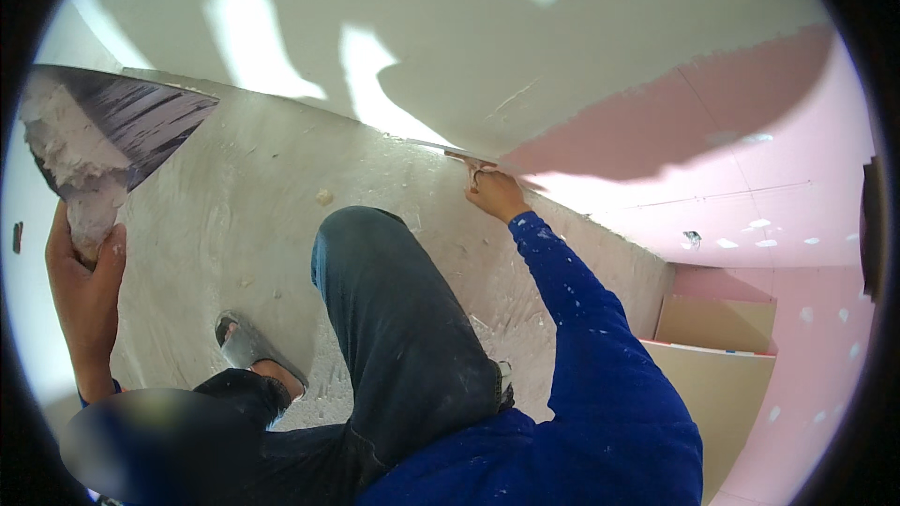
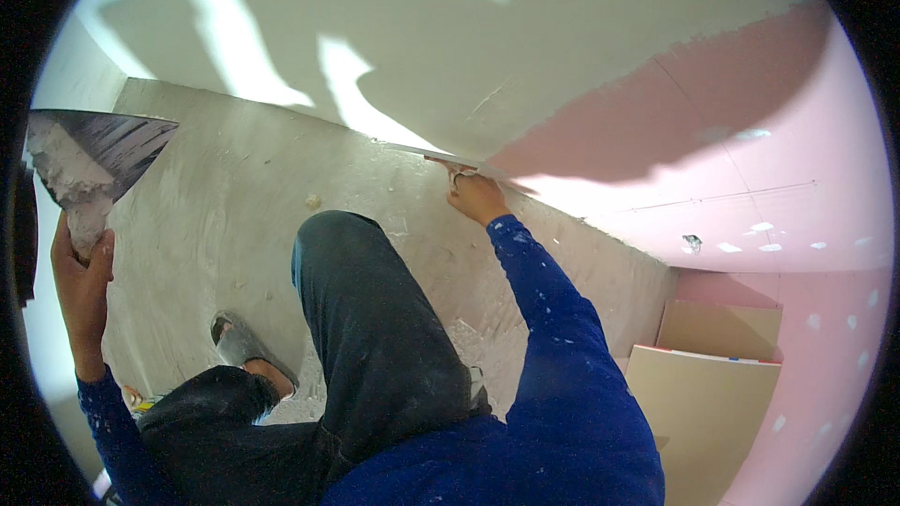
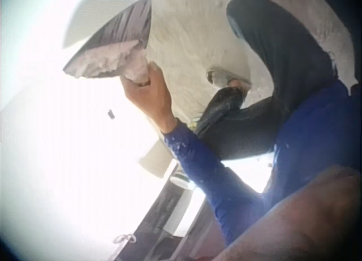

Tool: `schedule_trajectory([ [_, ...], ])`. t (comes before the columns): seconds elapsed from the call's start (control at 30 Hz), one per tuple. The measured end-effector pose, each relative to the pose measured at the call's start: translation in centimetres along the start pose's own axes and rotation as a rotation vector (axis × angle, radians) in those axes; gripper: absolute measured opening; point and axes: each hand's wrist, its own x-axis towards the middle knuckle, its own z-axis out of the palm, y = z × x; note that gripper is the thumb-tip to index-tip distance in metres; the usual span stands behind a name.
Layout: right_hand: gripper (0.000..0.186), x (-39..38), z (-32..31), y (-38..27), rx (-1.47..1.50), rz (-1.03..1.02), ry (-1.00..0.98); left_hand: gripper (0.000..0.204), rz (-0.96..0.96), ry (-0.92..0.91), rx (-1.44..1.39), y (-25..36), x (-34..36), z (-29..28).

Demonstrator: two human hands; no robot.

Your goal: The person applies plaster to a wall using a trowel and a hawk. They repeatedly scoop plaster from the hawk and spread it onto the wall surface, smoothing it with the trowel.

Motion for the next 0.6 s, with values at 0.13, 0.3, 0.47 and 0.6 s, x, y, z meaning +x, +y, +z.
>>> schedule_trajectory([
  [0.13, 0.032, 0.9, -0.5, 0.6, -0.048, 0.13, 0.0, 0.052, 0.027, 0.003, -0.108, -0.8, -0.2, 0.1],
  [0.3, 0.032, 1.4, -3.2, -0.2, -0.041, 0.223, 0.056, 0.051, 0.053, 0.041, -0.051, -0.2, 0.1, 0.0],
  [0.47, 0.03, 0.9, -9.9, -2.8, 0.1, 0.258, 0.197, 0.052, 0.138, 0.039, -0.188, 1.0, 0.8, 0.3],
  [0.6, 0.03, -0.4, -16.7, -4.1, 0.278, 0.208, 0.41, 0.054, 0.172, 0.073, -0.214, 1.7, 1.8, 1.1],
])
